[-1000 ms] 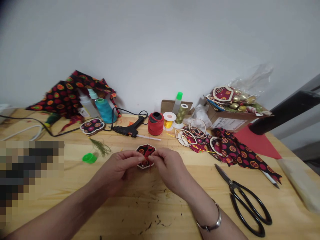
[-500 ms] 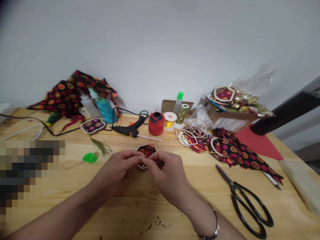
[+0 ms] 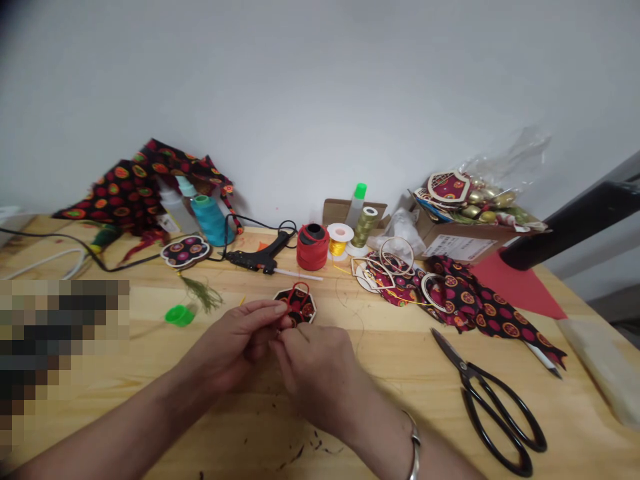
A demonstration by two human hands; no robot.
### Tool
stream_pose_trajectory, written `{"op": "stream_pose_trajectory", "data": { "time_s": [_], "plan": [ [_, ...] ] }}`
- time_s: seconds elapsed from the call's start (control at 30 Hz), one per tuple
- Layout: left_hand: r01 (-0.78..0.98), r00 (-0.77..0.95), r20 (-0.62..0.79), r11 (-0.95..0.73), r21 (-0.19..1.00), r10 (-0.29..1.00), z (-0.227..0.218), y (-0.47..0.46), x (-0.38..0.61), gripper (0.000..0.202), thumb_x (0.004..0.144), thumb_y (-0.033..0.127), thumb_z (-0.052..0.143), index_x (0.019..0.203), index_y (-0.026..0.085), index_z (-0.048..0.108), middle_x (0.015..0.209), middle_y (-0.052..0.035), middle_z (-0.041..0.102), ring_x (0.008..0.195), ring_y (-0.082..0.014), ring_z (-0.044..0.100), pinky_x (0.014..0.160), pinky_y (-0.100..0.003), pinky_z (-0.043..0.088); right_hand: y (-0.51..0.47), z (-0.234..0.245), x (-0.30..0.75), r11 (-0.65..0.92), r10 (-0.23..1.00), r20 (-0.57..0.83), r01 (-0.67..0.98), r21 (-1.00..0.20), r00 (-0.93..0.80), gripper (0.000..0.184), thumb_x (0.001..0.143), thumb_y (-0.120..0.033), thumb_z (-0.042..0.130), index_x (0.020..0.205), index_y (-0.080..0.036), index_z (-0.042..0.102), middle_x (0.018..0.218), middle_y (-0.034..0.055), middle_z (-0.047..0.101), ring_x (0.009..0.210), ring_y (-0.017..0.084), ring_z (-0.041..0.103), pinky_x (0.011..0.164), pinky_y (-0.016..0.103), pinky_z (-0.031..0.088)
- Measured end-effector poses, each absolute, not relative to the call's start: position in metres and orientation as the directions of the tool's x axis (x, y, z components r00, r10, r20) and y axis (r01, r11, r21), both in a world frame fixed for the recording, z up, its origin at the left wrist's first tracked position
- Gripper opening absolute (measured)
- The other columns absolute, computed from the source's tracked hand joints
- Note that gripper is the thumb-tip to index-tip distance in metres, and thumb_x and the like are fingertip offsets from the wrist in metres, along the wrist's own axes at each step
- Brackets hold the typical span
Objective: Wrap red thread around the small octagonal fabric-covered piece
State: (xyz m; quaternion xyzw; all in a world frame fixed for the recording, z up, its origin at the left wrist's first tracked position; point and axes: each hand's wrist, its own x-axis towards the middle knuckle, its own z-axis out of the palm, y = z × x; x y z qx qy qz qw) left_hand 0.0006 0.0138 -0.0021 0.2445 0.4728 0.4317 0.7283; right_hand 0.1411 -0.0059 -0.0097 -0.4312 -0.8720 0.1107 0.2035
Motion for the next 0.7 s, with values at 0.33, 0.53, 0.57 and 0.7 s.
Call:
{"op": "stream_pose_trajectory", "data": {
  "time_s": [0.33, 0.53, 0.57, 0.7],
  "plan": [
    [-0.403, 0.184, -0.447, 0.482, 0.778, 0.876, -0.004, 0.014, 0.001, 0.011, 0.065, 0.022, 0.065, 0.068, 0.012, 0.061, 0.047, 0.0055, 0.048, 0.036, 0.0002, 0.034, 0.033, -0.011, 0.017, 0.0, 0.005, 0.147, 0.538, 0.835, 0.511, 0.507, -0.674, -0.206, 0.014, 0.079, -0.015, 0.048, 0.079, -0.014, 0.061, 0.084, 0.0086, 0.059, 0.082, 0.017, 0.053, 0.075, 0.029, 0.041],
    [-0.281, 0.164, -0.405, 0.436, 0.855, 0.9, -0.002, 0.011, 0.003, 0.012, 0.066, 0.025, 0.064, 0.066, 0.013, 0.063, 0.046, 0.0058, 0.048, 0.036, -0.0005, 0.031, 0.034, -0.014, 0.015, 0.015, -0.001, 0.145, 0.032, 0.985, 0.0, 0.186, -0.982, -0.17, 0.022, 0.08, -0.028, 0.048, 0.076, -0.013, 0.064, 0.072, 0.0061, 0.063, 0.068, 0.015, 0.056, 0.066, 0.029, 0.045],
    [-0.258, 0.159, -0.394, 0.423, 0.869, 0.905, -0.001, 0.011, 0.004, 0.011, 0.066, 0.025, 0.064, 0.066, 0.013, 0.064, 0.045, 0.0059, 0.047, 0.036, -0.0009, 0.031, 0.034, -0.014, 0.015, 0.016, -0.002, 0.144, -0.059, 0.976, -0.081, 0.113, -0.992, -0.201, 0.024, 0.08, -0.031, 0.048, 0.075, -0.012, 0.064, 0.069, 0.0055, 0.063, 0.065, 0.015, 0.056, 0.064, 0.029, 0.045],
    [-0.163, 0.149, -0.372, 0.394, 0.905, 0.916, 0.005, 0.009, 0.005, 0.012, 0.067, 0.025, 0.063, 0.065, 0.014, 0.066, 0.043, 0.0064, 0.046, 0.038, -0.0022, 0.03, 0.036, -0.015, 0.017, 0.016, -0.001, 0.143, -0.23, 0.942, -0.212, -0.043, -0.972, -0.259, 0.027, 0.077, -0.034, 0.051, 0.069, -0.012, 0.062, 0.053, 0.0003, 0.056, 0.049, 0.01, 0.049, 0.05, 0.022, 0.04]
  ]
}}
